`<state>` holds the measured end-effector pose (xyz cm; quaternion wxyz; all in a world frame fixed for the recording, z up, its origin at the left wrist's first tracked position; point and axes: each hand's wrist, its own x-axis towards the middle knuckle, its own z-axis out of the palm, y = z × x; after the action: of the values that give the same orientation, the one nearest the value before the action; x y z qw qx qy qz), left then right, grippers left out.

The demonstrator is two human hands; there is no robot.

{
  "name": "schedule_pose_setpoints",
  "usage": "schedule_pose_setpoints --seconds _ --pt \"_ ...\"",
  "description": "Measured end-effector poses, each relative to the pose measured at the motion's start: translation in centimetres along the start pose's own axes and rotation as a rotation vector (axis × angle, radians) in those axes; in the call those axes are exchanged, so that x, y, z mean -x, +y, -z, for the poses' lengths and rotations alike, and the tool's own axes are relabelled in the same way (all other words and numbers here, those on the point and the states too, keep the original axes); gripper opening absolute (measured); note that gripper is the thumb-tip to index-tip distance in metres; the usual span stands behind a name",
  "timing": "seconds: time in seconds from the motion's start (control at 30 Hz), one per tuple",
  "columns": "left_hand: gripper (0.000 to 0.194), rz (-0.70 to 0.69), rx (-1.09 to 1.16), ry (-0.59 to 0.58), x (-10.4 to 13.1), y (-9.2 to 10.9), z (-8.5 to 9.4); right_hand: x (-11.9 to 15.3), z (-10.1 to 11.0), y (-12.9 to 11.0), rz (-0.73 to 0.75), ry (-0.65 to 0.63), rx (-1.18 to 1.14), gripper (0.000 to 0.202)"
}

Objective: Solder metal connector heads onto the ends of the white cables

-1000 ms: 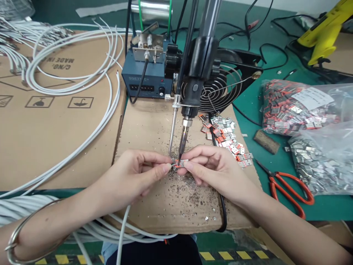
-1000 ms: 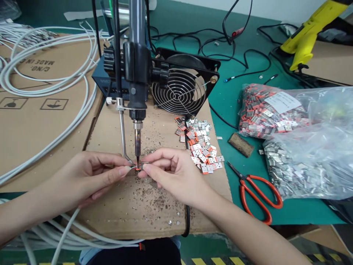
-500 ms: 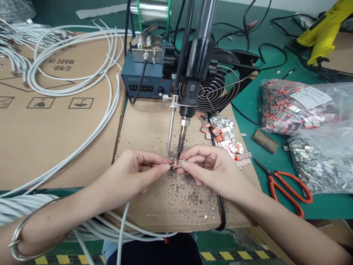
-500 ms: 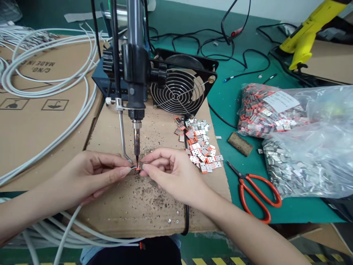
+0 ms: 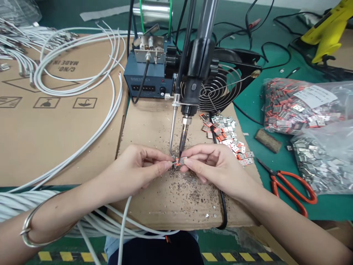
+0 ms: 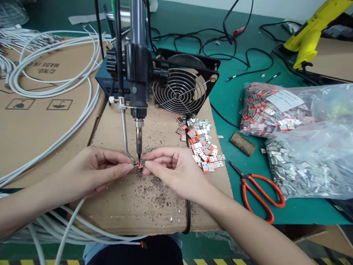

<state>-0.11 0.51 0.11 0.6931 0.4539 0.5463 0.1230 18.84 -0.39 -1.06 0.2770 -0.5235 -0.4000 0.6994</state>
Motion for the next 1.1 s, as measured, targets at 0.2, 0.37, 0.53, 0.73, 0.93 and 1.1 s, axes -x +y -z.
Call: schedule_pose_setpoints --seconds 0.2,0.37,0.53,0.73,0.93,1.1 --pt "0.012 -0.104 0.038 -0.056 -0.03 -0.30 0.06 0.01 0.16 0.04 0.047 -0.038 -0.063 0.013" --pt "0.012 -0.120 0.033 -0.071 -0.12 -0.49 0.06 -0.26 -0.17 -0.11 0.013 -0.007 -0.082 0.011" --pt "0.011 -0.112 0.066 -0.080 -0.21 -0.45 0.01 -0.07 0.03 -0.11 0.035 -0.041 -0.064 0.008" --pt "0.010 -0.095 0.072 -0.077 -0.18 -0.58 0.03 -0.03 0.12 0.09 0.039 -0.041 -0.065 0.010" --pt "0.010 -0.076 0.072 -0.066 -0.14 -0.38 0.12 -0.04 0.03 0.13 0.028 -0.033 -0.089 0.007" --pt "0.010 -0.104 0.087 -0.079 -0.15 -0.39 -0.04 -0.05 0.20 0.27 0.065 -0.059 -0.095 0.007"
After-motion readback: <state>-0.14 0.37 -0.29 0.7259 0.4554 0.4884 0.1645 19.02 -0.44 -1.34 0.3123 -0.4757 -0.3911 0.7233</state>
